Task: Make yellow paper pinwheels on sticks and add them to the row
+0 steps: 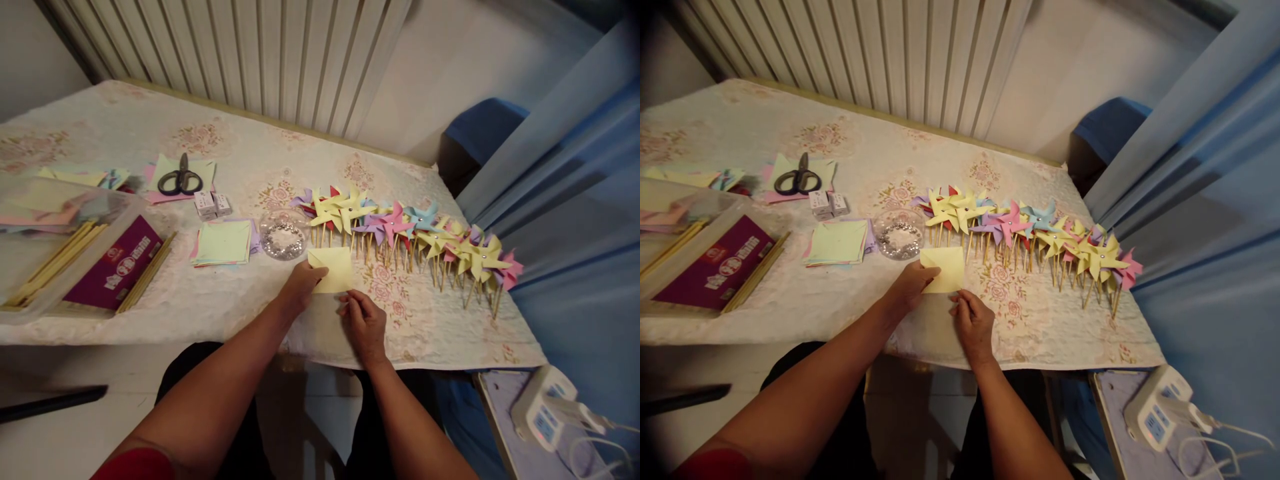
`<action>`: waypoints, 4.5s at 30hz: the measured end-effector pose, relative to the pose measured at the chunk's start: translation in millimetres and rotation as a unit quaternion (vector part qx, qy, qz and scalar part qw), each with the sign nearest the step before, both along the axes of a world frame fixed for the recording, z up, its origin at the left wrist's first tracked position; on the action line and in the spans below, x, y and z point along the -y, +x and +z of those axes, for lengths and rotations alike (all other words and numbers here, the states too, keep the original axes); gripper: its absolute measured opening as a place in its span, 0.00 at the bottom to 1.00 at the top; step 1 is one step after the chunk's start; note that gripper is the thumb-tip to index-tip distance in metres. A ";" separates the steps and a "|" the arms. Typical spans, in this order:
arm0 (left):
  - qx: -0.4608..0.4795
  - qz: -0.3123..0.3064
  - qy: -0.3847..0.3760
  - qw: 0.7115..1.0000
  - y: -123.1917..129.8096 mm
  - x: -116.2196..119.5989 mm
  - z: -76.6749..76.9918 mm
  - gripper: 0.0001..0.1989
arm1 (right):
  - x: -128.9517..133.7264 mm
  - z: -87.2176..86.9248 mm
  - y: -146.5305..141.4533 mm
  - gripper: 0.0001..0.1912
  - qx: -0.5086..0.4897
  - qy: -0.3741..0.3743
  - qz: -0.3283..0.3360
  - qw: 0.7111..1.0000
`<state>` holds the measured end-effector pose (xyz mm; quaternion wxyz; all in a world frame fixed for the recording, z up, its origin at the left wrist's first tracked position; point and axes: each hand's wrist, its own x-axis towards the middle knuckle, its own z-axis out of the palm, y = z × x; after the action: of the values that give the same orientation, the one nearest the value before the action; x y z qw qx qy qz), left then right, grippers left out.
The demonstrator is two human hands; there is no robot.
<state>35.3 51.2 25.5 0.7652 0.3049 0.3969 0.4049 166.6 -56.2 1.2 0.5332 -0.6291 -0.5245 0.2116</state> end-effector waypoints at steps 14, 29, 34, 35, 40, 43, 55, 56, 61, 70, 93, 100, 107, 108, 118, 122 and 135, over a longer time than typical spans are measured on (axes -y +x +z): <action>-0.080 0.002 0.084 0.993 0.9 5.2 -3.0 0.18 | 0.5 -4.5 2.7 0.10 0.056 0.011 -0.043 0.997; -0.042 -0.061 0.077 0.994 5.1 7.5 -9.1 0.19 | -6.2 0.0 13.3 0.13 0.201 0.106 -0.025 0.974; -0.030 -0.071 0.092 0.993 5.2 8.6 -7.6 0.21 | -8.2 0.9 13.7 0.14 0.206 0.114 -0.009 0.972; -0.033 -0.070 0.094 0.993 5.0 9.3 -5.8 0.20 | -8.9 0.7 13.8 0.14 0.203 0.113 -0.002 0.973; -0.053 -0.061 0.096 0.992 5.3 13.0 2.6 0.18 | -11.9 -0.1 13.1 0.09 0.173 0.107 0.016 0.979; -0.057 -0.061 0.100 0.992 7.1 13.9 1.6 0.17 | -12.2 0.8 12.3 0.06 0.149 0.098 0.012 0.984; -0.052 -0.074 0.058 0.994 9.6 18.7 6.1 0.16 | -14.0 -0.3 9.8 0.09 0.111 0.089 0.005 0.990; -0.051 -0.071 0.057 0.994 10.0 19.1 6.6 0.15 | -14.3 -0.9 9.4 0.08 0.113 0.085 0.000 0.990; -0.059 -0.084 0.054 0.993 11.7 21.5 9.0 0.14 | -15.5 -3.4 8.1 0.05 0.107 0.080 -0.032 0.991; -0.031 -0.082 0.081 0.993 12.7 21.5 -2.2 0.17 | -15.1 -0.7 4.5 0.05 0.112 0.058 -0.045 0.991; -0.041 -0.078 0.074 0.993 14.9 20.3 -7.2 0.14 | -20.2 -1.0 -1.2 0.07 0.110 0.060 -0.083 0.989; -0.039 -0.083 0.068 0.993 14.5 20.6 -3.9 0.13 | -21.0 -1.0 -0.8 0.08 0.109 0.055 -0.081 0.989; -0.045 -0.088 0.068 0.993 13.7 19.7 -5.4 0.13 | -21.6 -0.9 -1.0 0.07 0.120 0.056 -0.085 0.988; -0.047 -0.090 0.067 0.993 13.7 19.4 -6.0 0.13 | -21.9 -1.0 -0.8 0.08 0.123 0.059 -0.085 0.987; -0.047 -0.091 0.063 0.993 14.3 18.2 -11.8 0.15 | -21.5 -0.8 -1.3 0.08 0.125 0.055 -0.078 0.988; -0.056 -0.092 0.064 0.992 13.5 17.6 -14.1 0.15 | -21.8 -1.0 -0.5 0.08 0.121 0.063 -0.071 0.988; -0.077 -0.089 0.093 0.989 12.7 17.4 -7.6 0.13 | -20.1 4.6 6.8 0.04 0.066 0.037 -0.066 0.995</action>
<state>48.0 33.8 17.9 0.7338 0.4394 0.3861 0.3455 173.5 -36.1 5.8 0.5330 -0.6548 -0.5236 0.1142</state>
